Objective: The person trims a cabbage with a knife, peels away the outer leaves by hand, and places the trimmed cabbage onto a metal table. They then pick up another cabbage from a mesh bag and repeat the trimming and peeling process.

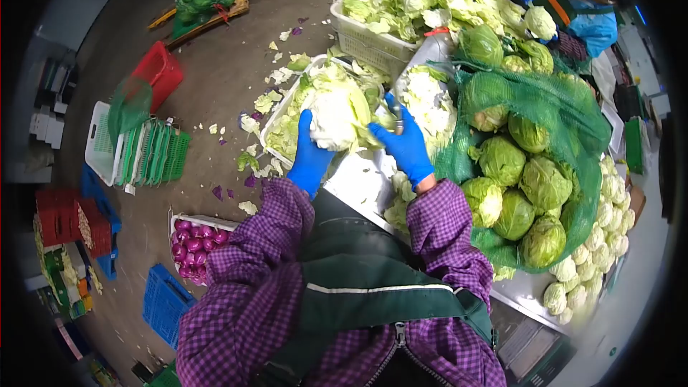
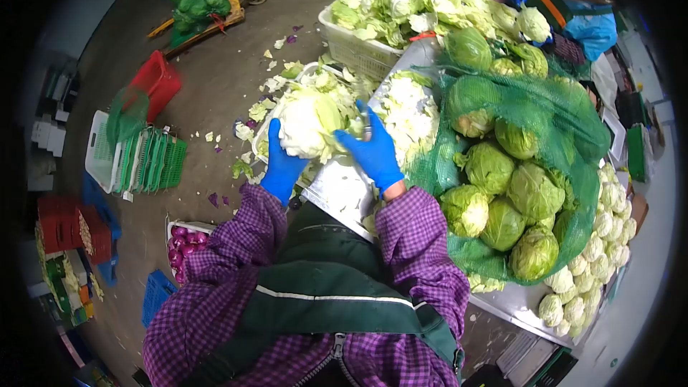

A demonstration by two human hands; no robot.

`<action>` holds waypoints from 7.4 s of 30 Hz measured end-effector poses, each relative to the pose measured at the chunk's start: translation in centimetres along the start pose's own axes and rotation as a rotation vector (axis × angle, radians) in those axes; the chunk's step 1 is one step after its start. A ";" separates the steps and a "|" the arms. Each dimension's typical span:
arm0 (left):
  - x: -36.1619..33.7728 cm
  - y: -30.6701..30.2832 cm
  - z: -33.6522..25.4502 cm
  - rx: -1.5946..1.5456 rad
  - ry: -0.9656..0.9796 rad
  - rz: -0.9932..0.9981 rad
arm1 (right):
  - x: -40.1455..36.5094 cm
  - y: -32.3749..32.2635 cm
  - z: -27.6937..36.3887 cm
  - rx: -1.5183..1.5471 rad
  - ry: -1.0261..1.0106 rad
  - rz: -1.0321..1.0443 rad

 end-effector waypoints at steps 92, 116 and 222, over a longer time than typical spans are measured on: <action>2.1 3.0 7.1 -0.068 0.062 -0.719 | 0.3 -6.5 -2.7 0.287 0.264 -0.178; -2.1 -1.3 5.2 0.281 0.000 -1.032 | 2.0 -6.6 1.4 0.111 -0.104 0.006; -3.1 0.4 1.7 0.920 0.259 -0.852 | -4.2 -9.9 3.9 0.367 0.302 0.234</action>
Point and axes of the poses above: each hand's wrist, its own x-axis towards the middle knuckle, its own y-axis out of the palm, z = x × y, the point moved 8 cm from there along x, towards the middle knuckle, and after that the axes turned 14 degrees about -z, right-handed, at the moved point
